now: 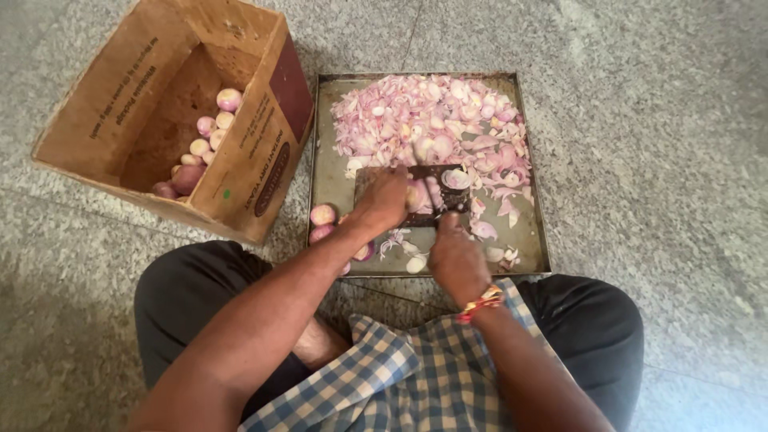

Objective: The person chops onions using a knife on a metal tray by hand. They retrieve whole onions from a cardboard box and slice them into small pieces on the tray.

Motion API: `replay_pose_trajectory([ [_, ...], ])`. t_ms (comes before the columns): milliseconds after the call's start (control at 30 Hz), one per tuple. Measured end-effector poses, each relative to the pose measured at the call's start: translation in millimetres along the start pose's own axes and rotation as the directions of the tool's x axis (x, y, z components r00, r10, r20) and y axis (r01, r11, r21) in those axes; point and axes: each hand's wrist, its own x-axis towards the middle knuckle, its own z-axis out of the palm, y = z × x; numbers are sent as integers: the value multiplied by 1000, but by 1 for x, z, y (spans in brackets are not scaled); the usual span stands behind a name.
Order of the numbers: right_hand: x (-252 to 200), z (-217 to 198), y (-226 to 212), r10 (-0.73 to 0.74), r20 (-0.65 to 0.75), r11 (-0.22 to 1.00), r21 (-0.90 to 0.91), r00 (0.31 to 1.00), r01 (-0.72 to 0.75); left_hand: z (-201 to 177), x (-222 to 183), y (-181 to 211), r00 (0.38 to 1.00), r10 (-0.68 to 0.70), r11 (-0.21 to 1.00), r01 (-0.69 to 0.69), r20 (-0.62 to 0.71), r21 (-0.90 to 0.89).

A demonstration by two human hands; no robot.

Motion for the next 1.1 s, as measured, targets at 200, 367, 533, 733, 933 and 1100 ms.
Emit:
replay_pose_trajectory([
  [200,6,-35,-36,325,307,935,41,895,-353,-7,14,-4,990,31,998,-38,136,48],
  [367,11,-44,-42,258,314,961,13,914,-276,3,24,-4,986,125,986,-136,107,99],
  [533,29,-29,-42,209,325,967,72,922,-245,7,27,-5,976,135,958,-172,168,230],
  [733,28,-20,-43,194,256,968,104,947,-227,-1,22,1,984,97,987,-115,147,116],
  [933,18,-14,-28,106,255,979,141,961,-145,-4,16,3,987,112,982,-128,119,137],
  [1100,37,-11,-29,65,235,985,138,970,-100,-5,21,3,979,113,970,-146,173,193],
])
